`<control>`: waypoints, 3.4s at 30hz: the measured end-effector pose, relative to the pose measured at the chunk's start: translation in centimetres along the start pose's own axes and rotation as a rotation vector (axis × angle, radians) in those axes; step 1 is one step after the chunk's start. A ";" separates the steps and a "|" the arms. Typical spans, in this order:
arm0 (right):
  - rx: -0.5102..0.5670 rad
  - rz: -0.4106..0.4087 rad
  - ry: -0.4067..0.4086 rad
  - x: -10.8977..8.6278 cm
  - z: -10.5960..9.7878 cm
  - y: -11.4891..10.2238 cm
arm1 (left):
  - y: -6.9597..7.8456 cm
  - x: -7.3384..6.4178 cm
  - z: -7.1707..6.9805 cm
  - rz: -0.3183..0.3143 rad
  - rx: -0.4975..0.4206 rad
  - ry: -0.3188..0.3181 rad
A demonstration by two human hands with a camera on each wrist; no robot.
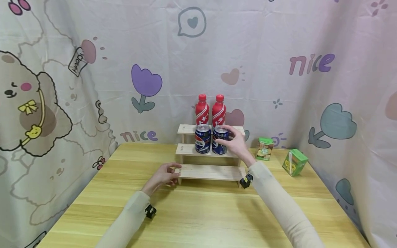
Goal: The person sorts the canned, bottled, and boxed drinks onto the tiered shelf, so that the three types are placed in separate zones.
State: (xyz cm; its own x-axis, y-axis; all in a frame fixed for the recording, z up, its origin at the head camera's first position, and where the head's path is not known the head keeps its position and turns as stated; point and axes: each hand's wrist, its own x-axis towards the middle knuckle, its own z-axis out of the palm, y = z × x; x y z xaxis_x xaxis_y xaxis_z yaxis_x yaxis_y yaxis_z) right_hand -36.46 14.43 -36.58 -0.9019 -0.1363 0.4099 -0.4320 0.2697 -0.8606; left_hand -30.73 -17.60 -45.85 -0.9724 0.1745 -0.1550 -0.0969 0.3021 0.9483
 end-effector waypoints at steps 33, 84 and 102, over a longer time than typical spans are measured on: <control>0.130 0.127 0.433 -3.1 -8.3 8.0 | 0.3 0.0 -0.1 0.009 0.023 0.004; -0.078 0.358 0.335 -3.4 -13.7 13.5 | -0.2 0.0 -0.2 0.017 0.016 0.002; -0.010 0.363 0.489 -4.9 -12.4 11.9 | -0.7 0.0 -0.1 0.020 0.040 0.024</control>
State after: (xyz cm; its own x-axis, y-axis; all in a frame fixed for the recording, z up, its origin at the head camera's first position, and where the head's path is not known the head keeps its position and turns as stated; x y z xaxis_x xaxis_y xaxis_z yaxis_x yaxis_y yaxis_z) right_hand -37.32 30.14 -45.10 -0.8891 0.4188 0.1845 -0.0943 0.2267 -0.9694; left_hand -30.67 -17.93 -46.53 -0.9788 0.1587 -0.1291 -0.0694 0.3361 0.9393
